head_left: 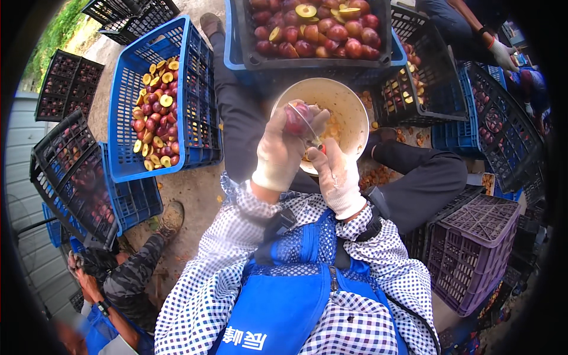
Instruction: Slicing fresh plums in half and placing them into a central bucket.
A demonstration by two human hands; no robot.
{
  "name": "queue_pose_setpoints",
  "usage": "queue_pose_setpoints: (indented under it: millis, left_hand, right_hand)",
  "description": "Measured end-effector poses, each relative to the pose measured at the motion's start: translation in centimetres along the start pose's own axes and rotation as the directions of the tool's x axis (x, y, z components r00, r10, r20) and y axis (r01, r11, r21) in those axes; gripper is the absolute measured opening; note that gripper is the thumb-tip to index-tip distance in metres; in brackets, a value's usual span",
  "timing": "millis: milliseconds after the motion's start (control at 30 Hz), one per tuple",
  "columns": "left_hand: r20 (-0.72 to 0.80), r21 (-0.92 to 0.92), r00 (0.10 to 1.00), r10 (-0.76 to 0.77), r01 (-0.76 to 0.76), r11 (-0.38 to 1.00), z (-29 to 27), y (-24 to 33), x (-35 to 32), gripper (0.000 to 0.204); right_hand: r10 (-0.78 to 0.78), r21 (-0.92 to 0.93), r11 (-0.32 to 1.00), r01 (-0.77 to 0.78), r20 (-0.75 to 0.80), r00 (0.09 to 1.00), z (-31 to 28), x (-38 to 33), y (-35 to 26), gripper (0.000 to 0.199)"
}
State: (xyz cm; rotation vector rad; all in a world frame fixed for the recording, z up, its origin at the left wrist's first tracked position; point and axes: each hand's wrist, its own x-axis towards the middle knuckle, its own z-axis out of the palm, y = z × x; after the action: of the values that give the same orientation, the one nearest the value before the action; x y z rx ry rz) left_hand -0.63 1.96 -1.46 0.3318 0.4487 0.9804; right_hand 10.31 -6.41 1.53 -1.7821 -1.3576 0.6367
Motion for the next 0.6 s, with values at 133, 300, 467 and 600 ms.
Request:
queue_pose_setpoints:
  millis: [133, 300, 467, 600]
  left_hand:
    - [0.003, 0.014, 1.0, -0.007, 0.007, 1.0, 0.1, 0.0, -0.2, 0.049]
    - [0.05, 0.347, 0.998, 0.039, -0.054, 0.936, 0.9, 0.9, -1.1, 0.054]
    - [0.136, 0.263, 0.99, -0.038, 0.001, 0.965, 0.7, 0.4, -0.7, 0.06]
    - [0.133, 0.454, 0.991, -0.002, -0.059, 0.889, 2.9, 2.4, -1.7, 0.052]
  right_hand:
    - [0.083, -0.022, 0.996, -0.083, -0.008, 0.997, 0.5, 0.0, 0.0, 0.026]
    - [0.043, 0.133, 0.99, -0.048, 0.039, 0.998, 1.2, 0.7, 1.5, 0.024]
    - [0.024, 0.42, 0.905, -0.063, 0.098, 0.995, 1.2, 0.7, 1.5, 0.025]
    - [-0.07, 0.581, 0.814, -0.022, 0.135, 0.988, 0.2, 1.4, 0.3, 0.034]
